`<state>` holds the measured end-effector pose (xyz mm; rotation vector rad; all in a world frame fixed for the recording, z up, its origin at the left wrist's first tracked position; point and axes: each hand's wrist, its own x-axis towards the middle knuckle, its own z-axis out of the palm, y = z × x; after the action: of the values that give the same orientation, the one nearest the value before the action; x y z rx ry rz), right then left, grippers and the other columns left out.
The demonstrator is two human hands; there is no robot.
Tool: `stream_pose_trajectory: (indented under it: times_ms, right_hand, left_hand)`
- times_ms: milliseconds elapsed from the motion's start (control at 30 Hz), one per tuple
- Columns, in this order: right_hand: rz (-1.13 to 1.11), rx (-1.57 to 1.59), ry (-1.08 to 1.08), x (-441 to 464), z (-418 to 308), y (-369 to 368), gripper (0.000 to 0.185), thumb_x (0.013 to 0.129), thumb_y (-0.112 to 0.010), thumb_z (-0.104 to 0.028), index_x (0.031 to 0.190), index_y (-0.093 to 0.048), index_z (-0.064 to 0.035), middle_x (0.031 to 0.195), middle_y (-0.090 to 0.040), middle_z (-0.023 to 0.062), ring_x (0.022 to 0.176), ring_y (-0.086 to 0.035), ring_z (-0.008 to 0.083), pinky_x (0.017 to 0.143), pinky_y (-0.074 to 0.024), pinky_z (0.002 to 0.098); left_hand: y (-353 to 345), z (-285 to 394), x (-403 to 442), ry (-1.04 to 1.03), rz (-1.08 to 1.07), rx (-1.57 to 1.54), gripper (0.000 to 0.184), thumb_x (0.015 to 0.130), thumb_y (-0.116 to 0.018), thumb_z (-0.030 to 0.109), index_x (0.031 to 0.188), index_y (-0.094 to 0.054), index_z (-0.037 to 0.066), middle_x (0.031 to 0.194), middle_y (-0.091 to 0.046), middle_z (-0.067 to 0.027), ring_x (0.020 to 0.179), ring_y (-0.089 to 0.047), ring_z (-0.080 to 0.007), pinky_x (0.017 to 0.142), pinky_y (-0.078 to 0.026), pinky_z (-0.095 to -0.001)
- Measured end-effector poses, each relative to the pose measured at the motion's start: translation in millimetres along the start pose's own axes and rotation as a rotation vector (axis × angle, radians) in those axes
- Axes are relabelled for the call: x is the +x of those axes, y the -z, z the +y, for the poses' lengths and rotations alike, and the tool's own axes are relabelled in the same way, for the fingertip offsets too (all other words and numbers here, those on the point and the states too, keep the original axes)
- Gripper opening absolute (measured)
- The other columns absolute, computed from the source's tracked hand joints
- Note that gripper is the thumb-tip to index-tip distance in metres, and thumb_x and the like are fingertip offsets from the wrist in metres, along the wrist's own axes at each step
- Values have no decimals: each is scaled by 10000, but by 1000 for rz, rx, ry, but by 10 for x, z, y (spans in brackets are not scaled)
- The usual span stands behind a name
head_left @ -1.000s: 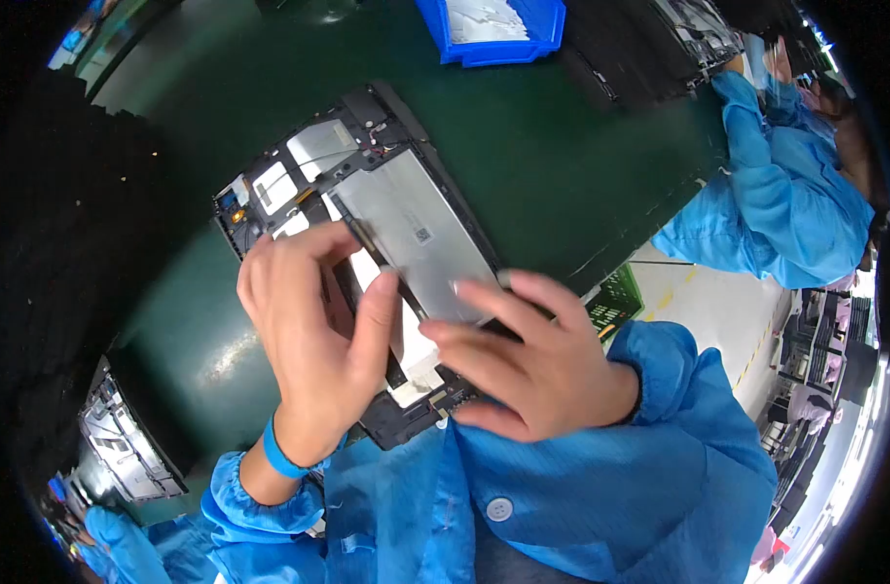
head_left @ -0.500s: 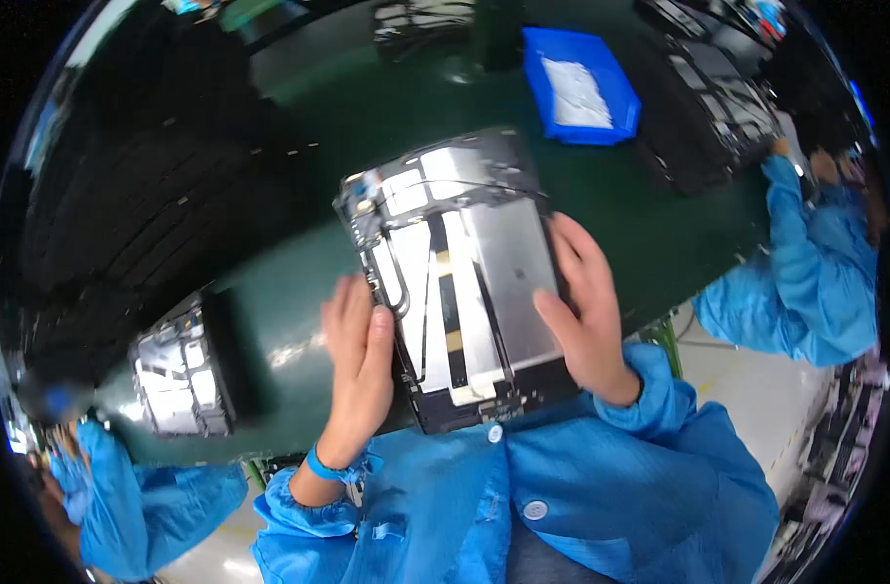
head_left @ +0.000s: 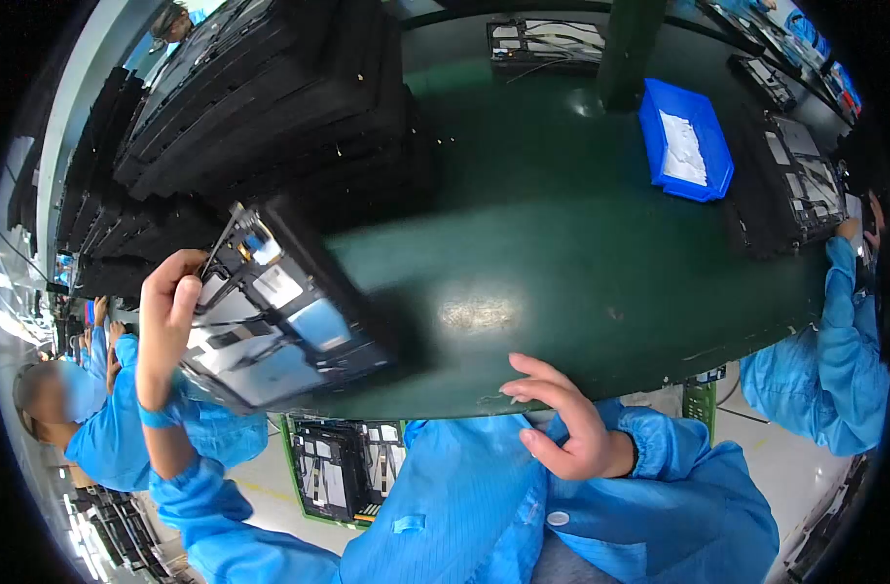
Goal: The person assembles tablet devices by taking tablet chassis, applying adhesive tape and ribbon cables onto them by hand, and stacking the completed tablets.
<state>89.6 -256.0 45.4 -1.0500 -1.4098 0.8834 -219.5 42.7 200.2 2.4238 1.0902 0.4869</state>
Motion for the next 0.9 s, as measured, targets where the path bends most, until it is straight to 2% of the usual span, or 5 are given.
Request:
stream_pose_trajectory:
  times_ms: [233, 333, 500, 700, 900]
  right_hand:
    - [-11, -99, -3, 23, 48, -37, 425, 805, -615, 9, 1227, -560, 15, 1394, -460, 241, 1135, -597, 329, 970, -474, 385]
    - [-1, -132, -27, 35, 35, -52, 396, 800, -622, 10, 1194, -589, -3, 1362, -501, 217, 1093, -620, 312, 947, -488, 378]
    - [-24, -244, 3, 70, 61, -67, 318, 784, -645, -7, 1099, -653, -48, 1276, -589, 155, 973, -654, 266, 848, -506, 359]
    - [-58, -361, 62, 129, 76, -131, 297, 758, -669, -30, 1045, -685, -103, 1210, -641, 96, 864, -659, 222, 745, -496, 331]
    - [-73, -373, 68, 107, 95, -99, 287, 750, -673, -25, 1023, -696, -108, 1207, -643, 92, 847, -656, 216, 735, -494, 331]
  left_hand:
    - [39, -615, 477, 173, -240, 400, 407, 905, -531, 294, 777, -619, -82, 616, -565, -198, 568, -562, -234, 577, -450, -385]
    - [-91, -635, 515, 116, -240, 533, 428, 912, -553, 352, 817, -688, -43, 784, -655, -214, 702, -625, -359, 676, -495, -425]
    - [-265, -288, 224, -149, 18, 710, 296, 843, -684, 287, 1038, -686, 65, 1001, -647, -125, 1007, -585, -317, 925, -431, -433]
    - [-1213, 815, -466, -212, -91, 662, 645, 647, -801, 261, 1245, -603, 123, 1393, -478, -174, 1331, -405, -373, 1141, -256, -543]
    - [-1262, 606, -593, -137, 111, 678, 492, 778, -508, -48, 1261, -575, 21, 1414, -470, -206, 1325, -445, -352, 1129, -307, -502]
